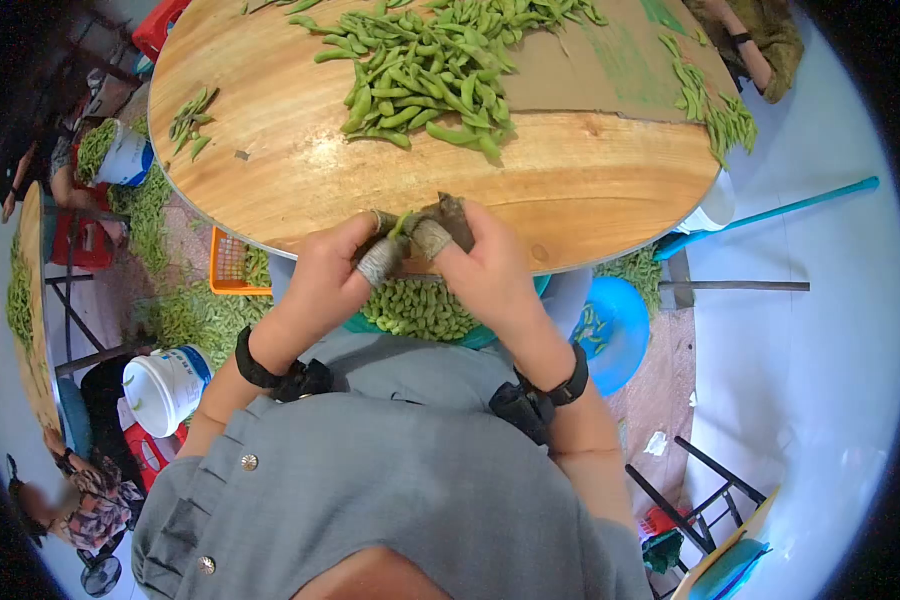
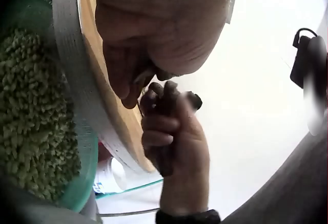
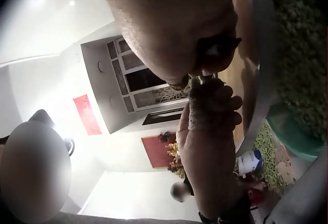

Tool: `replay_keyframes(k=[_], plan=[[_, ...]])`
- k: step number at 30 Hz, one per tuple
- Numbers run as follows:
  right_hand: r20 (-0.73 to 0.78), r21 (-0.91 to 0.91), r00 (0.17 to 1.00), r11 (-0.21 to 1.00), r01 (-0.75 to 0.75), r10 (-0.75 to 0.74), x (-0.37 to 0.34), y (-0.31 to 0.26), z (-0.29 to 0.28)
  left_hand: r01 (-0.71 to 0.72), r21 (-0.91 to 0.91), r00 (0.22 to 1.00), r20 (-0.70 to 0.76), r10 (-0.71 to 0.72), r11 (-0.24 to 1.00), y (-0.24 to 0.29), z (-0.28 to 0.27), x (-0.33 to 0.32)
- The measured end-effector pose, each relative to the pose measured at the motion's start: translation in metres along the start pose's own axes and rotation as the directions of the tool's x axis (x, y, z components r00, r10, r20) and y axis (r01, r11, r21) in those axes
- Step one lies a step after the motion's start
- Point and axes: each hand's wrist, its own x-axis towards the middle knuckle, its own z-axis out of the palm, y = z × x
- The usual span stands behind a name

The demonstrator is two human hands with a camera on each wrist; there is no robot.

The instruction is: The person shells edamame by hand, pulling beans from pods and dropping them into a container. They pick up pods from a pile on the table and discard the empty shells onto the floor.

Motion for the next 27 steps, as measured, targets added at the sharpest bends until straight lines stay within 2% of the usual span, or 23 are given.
replay_keyframes(k=[1,2,3,5,6,7,8,9,11,15,17,19,21,22,23,24,26,27], plan=[[0.005,0.011,0.999,0.999,-0.036,0.036,0.003,0.0,-0.001,-0.05,0.057,0.999,0.015,0.049,0.997,0.004,-0.001,-0.002],[0.098,0.153,0.993,0.985,-0.074,0.059,0.008,0.01,-0.003,-0.101,0.112,0.995,0.03,0.098,0.989,0.006,-0.001,-0.003],[0.101,0.157,0.993,0.985,-0.075,0.059,0.008,0.008,-0.002,-0.097,0.116,0.995,0.03,0.094,0.989,0.003,-0.001,-0.004],[0.138,0.275,0.989,0.957,-0.095,0.059,0.009,0.002,0.0,-0.074,-0.018,0.994,0.083,0.075,0.997,-0.007,-0.004,-0.006],[0.143,0.279,0.988,0.955,-0.097,0.059,0.009,0.003,0.0,-0.069,-0.014,0.994,0.082,0.07,0.998,-0.003,-0.005,-0.008],[0.152,0.277,0.988,0.958,-0.068,0.026,0.009,0.005,0.0,0.067,-0.198,0.991,0.123,-0.043,0.978,0.003,-0.007,-0.01],[0.161,0.276,0.987,0.96,-0.039,-0.006,0.009,0.006,0.0,0.205,-0.368,0.972,0.184,-0.145,0.907,0.007,-0.008,-0.012],[0.162,0.28,0.987,0.959,-0.039,-0.007,0.006,0.005,0.001,0.207,-0.365,0.972,0.184,-0.147,0.908,0.005,-0.01,-0.012],[0.17,0.127,0.985,0.992,-0.004,-0.018,-0.007,-0.003,0.002,0.206,-0.538,0.977,0.164,-0.139,0.818,0.001,-0.013,-0.012],[0.209,0.1,0.978,0.994,-0.04,0.019,-0.017,-0.009,0.0,0.201,-0.475,0.977,0.157,-0.143,0.856,0.007,-0.01,-0.01],[0.216,-0.005,0.972,0.996,0.093,-0.09,-0.016,-0.006,-0.001,0.199,-0.476,0.977,0.17,-0.133,0.857,0.007,-0.008,-0.01],[0.22,0.001,0.973,0.997,0.071,-0.069,-0.016,-0.007,-0.002,0.195,-0.478,0.976,0.178,-0.123,0.856,0.004,-0.006,-0.01],[0.229,0.006,0.972,0.999,0.049,-0.049,-0.016,-0.006,-0.002,0.022,-0.318,0.995,0.095,0.008,0.948,-0.002,-0.005,-0.009],[0.223,0.028,0.974,0.999,0.026,-0.032,-0.015,-0.004,0.0,0.023,-0.318,0.996,0.094,0.008,0.948,-0.001,-0.005,-0.01],[0.217,0.05,0.976,0.999,0.004,-0.014,-0.015,-0.002,0.001,-0.169,0.01,0.986,-0.001,0.169,0.986,0.003,-0.005,-0.011],[0.217,0.051,0.976,0.999,0.003,-0.014,-0.015,-0.002,0.001,-0.313,0.347,0.938,-0.034,0.345,0.884,0.005,-0.005,-0.011],[0.268,0.2,0.956,0.964,-0.174,0.117,-0.014,-0.002,0.002,-0.34,0.362,0.923,-0.051,0.382,0.868,0.001,-0.001,-0.012],[0.267,0.201,0.957,0.964,-0.175,0.118,-0.013,0.0,0.004,-0.366,0.378,0.905,-0.068,0.42,0.85,0.0,0.001,-0.012]])
